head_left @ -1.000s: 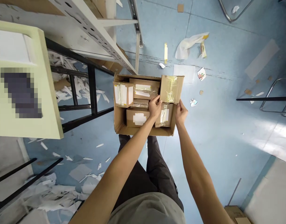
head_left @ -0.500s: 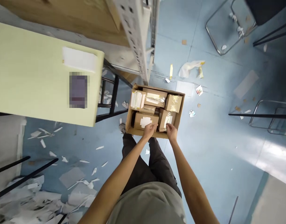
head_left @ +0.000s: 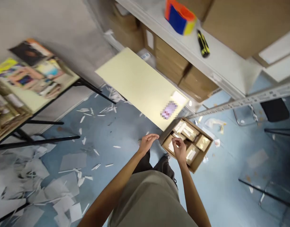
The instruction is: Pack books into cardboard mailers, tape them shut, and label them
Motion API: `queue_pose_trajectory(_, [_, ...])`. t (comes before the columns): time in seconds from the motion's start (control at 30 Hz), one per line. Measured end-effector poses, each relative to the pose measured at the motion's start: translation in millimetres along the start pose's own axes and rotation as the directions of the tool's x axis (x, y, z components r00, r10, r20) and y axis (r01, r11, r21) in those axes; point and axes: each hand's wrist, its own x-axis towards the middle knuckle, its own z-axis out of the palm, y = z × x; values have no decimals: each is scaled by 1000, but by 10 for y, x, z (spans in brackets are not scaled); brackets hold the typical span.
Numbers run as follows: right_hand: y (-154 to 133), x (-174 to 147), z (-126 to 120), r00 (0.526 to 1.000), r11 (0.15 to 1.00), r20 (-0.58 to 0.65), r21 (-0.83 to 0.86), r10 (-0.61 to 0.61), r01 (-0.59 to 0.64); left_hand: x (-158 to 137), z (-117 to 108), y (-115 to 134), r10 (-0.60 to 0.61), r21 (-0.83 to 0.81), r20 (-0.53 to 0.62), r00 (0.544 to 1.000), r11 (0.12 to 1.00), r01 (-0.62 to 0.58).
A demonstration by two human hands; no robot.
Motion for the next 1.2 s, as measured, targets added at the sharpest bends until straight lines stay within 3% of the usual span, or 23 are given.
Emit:
queue_pose_trajectory(0.17, [-908,97,973,972,985,169,96,-161,146,-120,-1094,858,237,-76,-175,956,964,-253])
queue_pose_trajectory(0.27, [-1408,125,1534,926,968,292,145,-240,205,-284,-1641,1181,308,-92,-310,899,932,-351])
queue_pose_trajectory(0.37, [-1871,164,2023,867,947,383,164,-318,275,-422,-2072,1386,307,-104,-447,840,915,-390])
queue_pose_trajectory(0.6, [-2587,468,3198,743,922,546,223,-388,318,-344,-2958,1879,307,-132,-570,762,881,-453])
queue_pose_trajectory(0.77, [-3080,791,4139,656,928,657,243,-371,282,-62,-3571,2377,235,-140,-707,667,879,-457])
queue_pose_trajectory(1.0, [-3889,1344,5329,493,934,801,226,-340,277,464,-4198,3120,148,-164,-800,581,878,-449])
queue_pose_trajectory(1.2, [-4284,1631,6213,409,941,865,182,-291,285,778,-4709,3383,109,-193,-831,545,863,-467])
